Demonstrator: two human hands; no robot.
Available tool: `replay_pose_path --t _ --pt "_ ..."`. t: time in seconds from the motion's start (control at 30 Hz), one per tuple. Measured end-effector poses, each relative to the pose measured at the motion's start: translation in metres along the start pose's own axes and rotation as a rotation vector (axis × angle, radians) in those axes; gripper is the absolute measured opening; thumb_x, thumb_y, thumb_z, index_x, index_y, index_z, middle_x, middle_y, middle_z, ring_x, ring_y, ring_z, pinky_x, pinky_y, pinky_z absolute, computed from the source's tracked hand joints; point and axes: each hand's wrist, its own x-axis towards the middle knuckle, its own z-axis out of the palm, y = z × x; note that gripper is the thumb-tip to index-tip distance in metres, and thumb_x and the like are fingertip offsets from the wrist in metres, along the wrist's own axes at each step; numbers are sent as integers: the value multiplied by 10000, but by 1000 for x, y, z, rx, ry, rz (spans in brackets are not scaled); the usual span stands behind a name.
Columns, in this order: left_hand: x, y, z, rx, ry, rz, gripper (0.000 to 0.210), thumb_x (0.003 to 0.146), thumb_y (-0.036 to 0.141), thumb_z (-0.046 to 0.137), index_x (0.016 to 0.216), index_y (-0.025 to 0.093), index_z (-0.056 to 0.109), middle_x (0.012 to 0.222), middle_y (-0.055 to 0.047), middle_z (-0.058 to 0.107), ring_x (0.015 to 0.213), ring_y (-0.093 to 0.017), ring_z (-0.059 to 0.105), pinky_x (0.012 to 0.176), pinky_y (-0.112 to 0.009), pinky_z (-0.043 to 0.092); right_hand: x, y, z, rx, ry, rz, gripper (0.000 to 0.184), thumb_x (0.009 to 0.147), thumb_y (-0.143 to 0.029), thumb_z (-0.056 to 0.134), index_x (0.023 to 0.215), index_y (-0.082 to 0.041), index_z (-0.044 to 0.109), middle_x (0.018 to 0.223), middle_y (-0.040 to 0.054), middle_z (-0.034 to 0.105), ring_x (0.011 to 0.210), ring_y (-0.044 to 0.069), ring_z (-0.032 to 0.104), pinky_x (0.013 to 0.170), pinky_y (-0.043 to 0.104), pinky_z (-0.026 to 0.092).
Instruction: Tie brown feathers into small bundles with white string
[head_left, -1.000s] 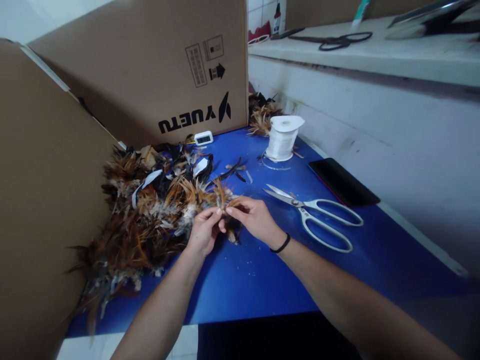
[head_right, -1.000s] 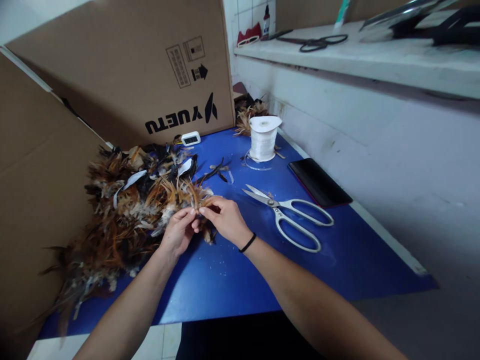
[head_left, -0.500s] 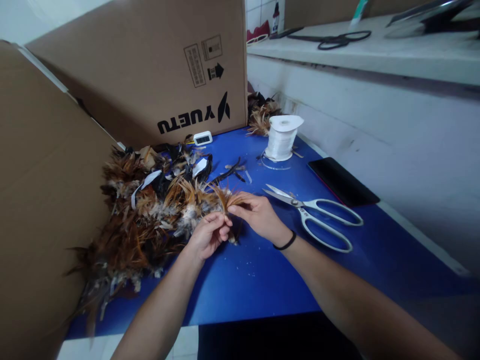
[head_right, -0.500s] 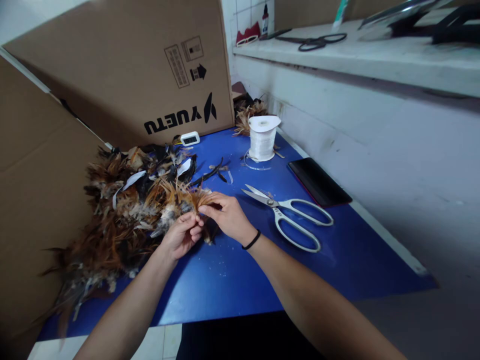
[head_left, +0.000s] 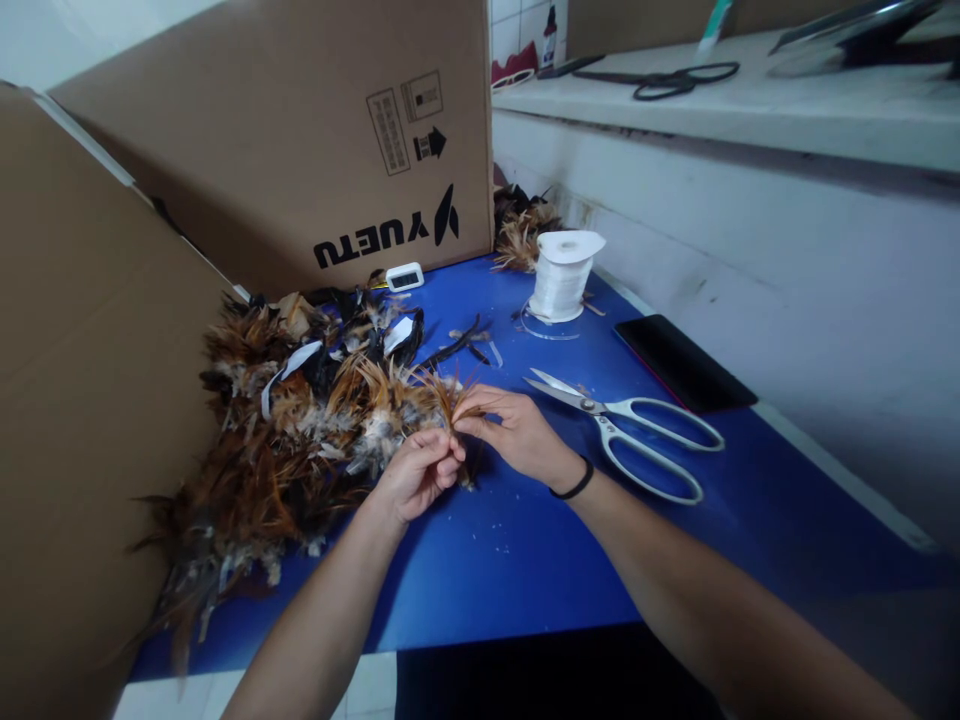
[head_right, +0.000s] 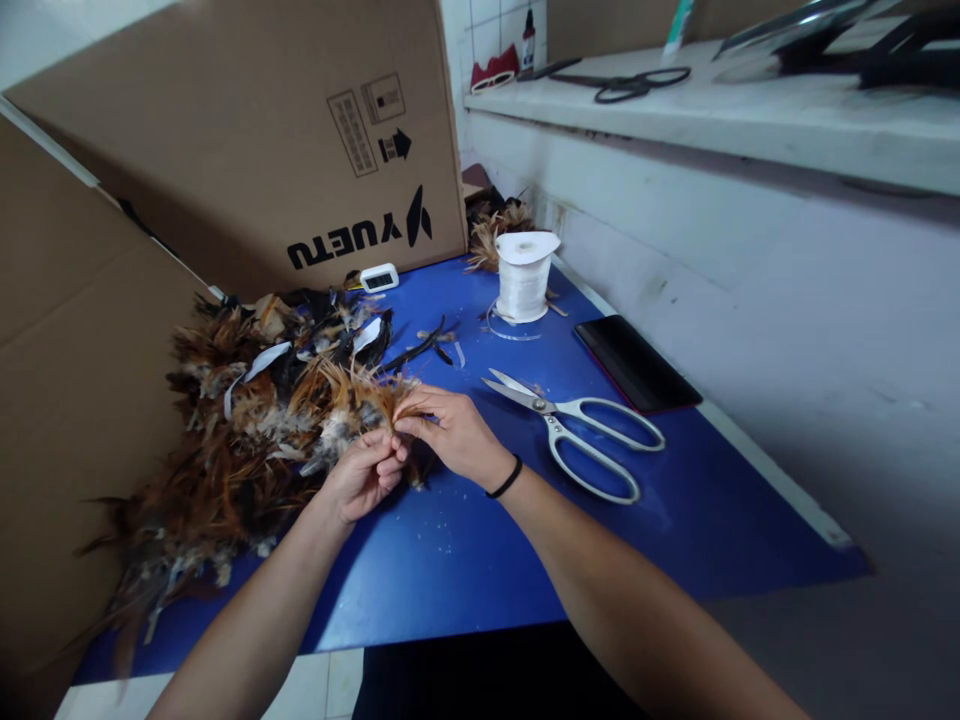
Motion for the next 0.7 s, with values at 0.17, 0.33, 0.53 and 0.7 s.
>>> replay_pose_path --t 0.17,0.33,0.53,0.7 --pt "0 -1 -2 21 -18 0 246 603 249 793 648 95 606 614 -21 579 413 -3 333 371 -135 288 0 -3 -1 -22 -29 13 99 808 -174 599 728 -186 656 755 18 634 763 145 587 777 307 469" --pt "0 -1 -2 71 -12 64 248 616 286 788 630 103 622 603 -20 582 407 -9 352 374 -147 308 -1 -3 0 -10 0 32 71 786 -163 612 730 -177 654 747 14 638 748 138 592 759 292 469" --pt "4 -1 -5 207 77 312 249 651 343 761 655 122 646 581 -9 575 445 -49 432 444 -197 388 -3 1 3 40 103 231 75 739 -228 649 783 -167 645 743 10 664 686 132 605 679 282 493" --pt "7 -3 -11 408 160 474 255 676 371 733 585 153 636 493 15 517 487 -98 495 517 -240 430 -5 0 8 119 62 258 103 727 -270 676 753 -171 664 748 21 681 672 143 628 654 278 514"
